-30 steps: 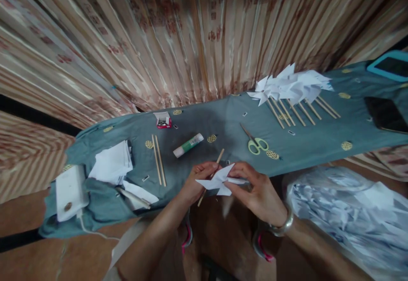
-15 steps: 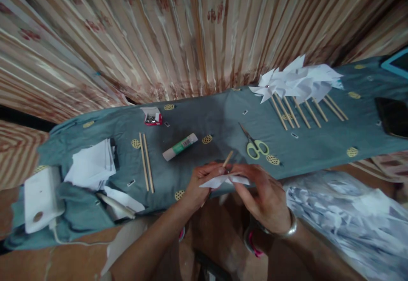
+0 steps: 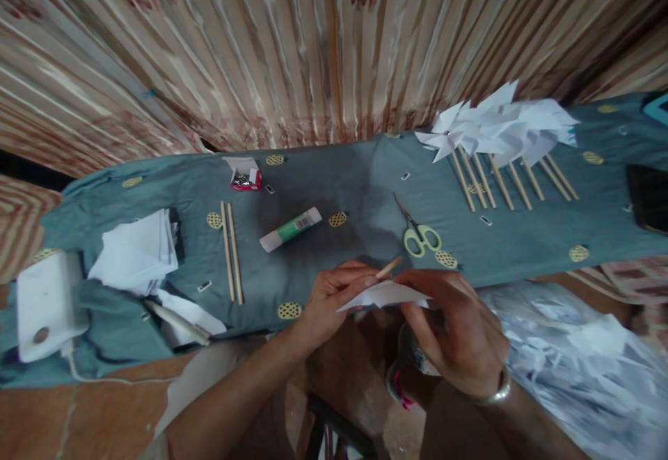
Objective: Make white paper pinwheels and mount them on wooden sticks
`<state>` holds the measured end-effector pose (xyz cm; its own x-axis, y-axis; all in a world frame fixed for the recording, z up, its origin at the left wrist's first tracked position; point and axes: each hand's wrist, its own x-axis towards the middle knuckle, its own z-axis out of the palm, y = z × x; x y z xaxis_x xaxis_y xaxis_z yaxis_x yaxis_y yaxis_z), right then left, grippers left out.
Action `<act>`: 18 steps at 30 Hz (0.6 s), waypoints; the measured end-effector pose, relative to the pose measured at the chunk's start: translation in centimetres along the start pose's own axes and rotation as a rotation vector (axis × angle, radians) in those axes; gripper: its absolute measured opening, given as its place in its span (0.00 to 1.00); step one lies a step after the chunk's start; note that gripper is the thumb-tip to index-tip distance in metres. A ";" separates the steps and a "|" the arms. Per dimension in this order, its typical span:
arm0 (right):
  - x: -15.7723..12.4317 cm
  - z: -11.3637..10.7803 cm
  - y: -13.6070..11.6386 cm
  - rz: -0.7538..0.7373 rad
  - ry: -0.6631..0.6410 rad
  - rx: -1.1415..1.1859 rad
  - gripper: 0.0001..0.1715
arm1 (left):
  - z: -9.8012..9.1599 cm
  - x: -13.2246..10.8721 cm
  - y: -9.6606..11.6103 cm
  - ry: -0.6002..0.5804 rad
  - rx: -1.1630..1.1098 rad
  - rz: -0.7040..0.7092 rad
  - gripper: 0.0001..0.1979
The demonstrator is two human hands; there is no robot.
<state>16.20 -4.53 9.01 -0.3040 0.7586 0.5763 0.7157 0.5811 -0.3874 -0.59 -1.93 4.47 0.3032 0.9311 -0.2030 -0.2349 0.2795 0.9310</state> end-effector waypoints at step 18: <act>-0.6 -0.1 0.5 0.044 0.011 0.008 0.16 | -0.2 -0.6 -0.1 -0.039 0.125 -0.039 0.08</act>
<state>16.81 -4.67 8.52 -0.2654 0.7803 0.5663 0.7229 0.5497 -0.4187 -0.97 -2.48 4.39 0.3462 0.9095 -0.2301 -0.1063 0.2817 0.9536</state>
